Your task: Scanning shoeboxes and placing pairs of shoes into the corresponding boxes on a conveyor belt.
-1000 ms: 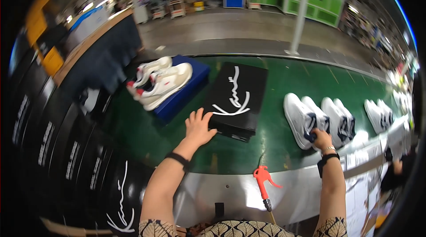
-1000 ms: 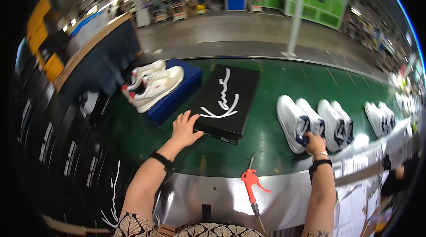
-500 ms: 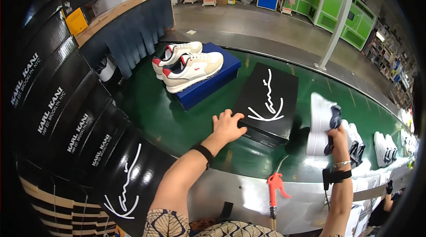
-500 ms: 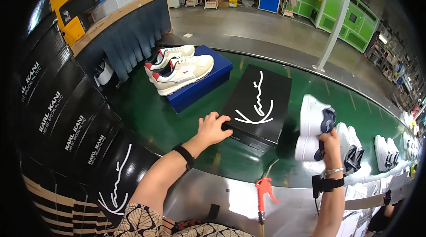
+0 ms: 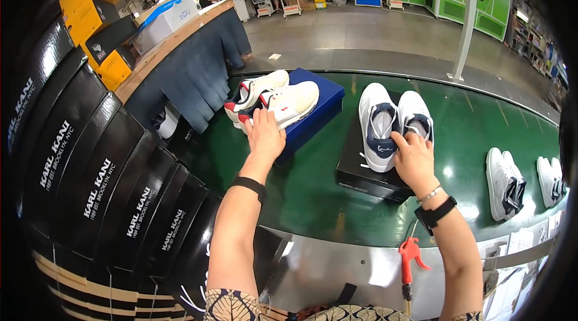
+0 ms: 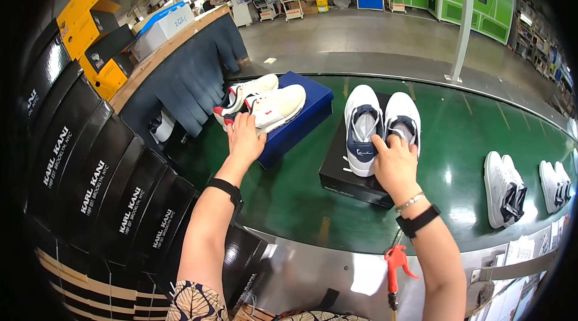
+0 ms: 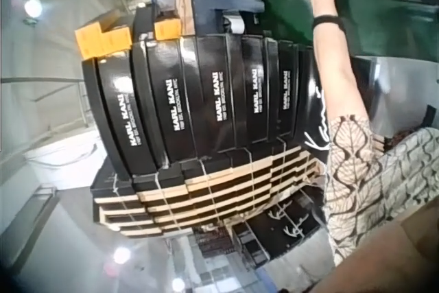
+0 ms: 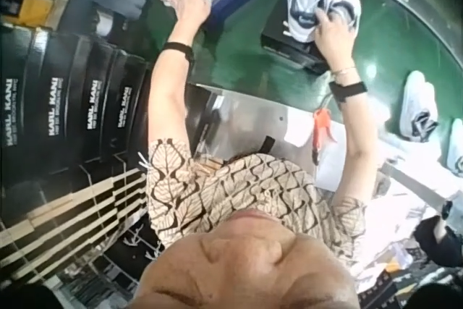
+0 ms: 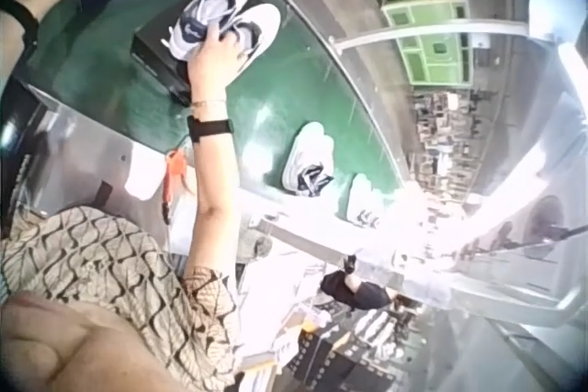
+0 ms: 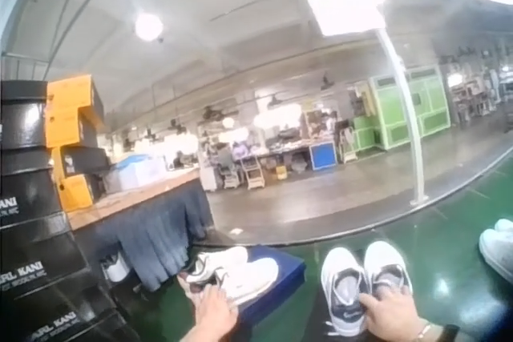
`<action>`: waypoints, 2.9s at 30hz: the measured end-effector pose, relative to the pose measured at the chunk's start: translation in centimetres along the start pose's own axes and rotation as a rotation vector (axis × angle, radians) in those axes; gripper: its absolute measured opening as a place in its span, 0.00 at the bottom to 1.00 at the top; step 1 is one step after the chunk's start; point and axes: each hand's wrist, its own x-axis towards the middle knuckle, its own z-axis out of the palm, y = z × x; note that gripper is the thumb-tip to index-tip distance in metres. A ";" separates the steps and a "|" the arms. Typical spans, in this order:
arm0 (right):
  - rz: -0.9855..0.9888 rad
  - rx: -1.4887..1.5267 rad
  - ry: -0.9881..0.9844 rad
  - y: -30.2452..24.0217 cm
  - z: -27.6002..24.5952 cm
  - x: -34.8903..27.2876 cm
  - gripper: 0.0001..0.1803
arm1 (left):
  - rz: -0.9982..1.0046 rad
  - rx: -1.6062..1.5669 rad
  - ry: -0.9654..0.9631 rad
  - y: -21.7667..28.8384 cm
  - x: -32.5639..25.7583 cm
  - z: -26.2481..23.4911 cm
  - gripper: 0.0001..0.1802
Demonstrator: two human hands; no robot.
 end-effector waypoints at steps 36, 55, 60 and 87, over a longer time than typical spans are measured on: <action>-0.109 0.671 -0.215 -5.0 6.3 -25.1 0.18 | -0.548 -2.254 -0.399 -2.8 -0.6 -5.8 0.20; -0.088 0.637 -0.252 -4.9 5.6 -24.7 0.18 | -0.473 -0.541 -0.053 -3.3 4.3 -4.3 0.15; -0.098 0.637 -0.242 -5.0 5.6 -24.6 0.18 | -0.141 0.046 -0.127 -4.6 4.5 -2.0 0.15; -0.209 0.734 -0.201 -4.1 5.3 -24.6 0.16 | -0.014 0.009 -0.870 -7.8 -25.1 -21.5 0.35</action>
